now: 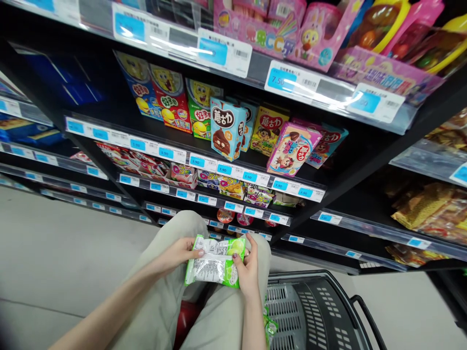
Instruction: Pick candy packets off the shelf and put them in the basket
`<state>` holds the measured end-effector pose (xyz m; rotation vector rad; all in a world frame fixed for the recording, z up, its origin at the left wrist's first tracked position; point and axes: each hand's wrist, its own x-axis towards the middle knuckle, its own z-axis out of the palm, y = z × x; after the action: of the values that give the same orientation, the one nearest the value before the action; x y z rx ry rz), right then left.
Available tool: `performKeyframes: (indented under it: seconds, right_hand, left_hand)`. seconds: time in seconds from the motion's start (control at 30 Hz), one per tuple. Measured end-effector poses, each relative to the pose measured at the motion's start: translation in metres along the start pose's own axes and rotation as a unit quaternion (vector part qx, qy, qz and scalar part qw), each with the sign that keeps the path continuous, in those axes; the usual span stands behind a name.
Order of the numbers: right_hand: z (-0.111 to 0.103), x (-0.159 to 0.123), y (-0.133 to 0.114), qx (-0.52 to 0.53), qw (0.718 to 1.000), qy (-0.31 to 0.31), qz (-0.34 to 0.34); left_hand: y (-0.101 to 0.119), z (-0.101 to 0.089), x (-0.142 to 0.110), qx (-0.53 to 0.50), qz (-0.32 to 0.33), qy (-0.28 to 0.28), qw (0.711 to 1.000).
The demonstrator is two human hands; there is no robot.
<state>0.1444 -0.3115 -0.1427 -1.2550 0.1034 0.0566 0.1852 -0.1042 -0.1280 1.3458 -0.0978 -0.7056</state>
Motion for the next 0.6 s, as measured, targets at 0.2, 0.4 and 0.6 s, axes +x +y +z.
performKeyframes:
  seconds: [0.2, 0.4, 0.6]
  right_hand:
    - [-0.012, 0.005, 0.007, 0.042, 0.996, 0.019, 0.073]
    - [-0.017, 0.005, 0.004, 0.063, 0.994, 0.001, 0.092]
    - [-0.020, 0.005, 0.008, 0.035, 0.994, 0.023, 0.105]
  left_hand:
    - [0.004, 0.002, -0.003, 0.016, 0.007, -0.053, 0.998]
    - [0.006, 0.006, -0.005, -0.003, 0.012, -0.064, 0.998]
    - [0.008, 0.004, -0.007, -0.031, 0.017, -0.044, 0.998]
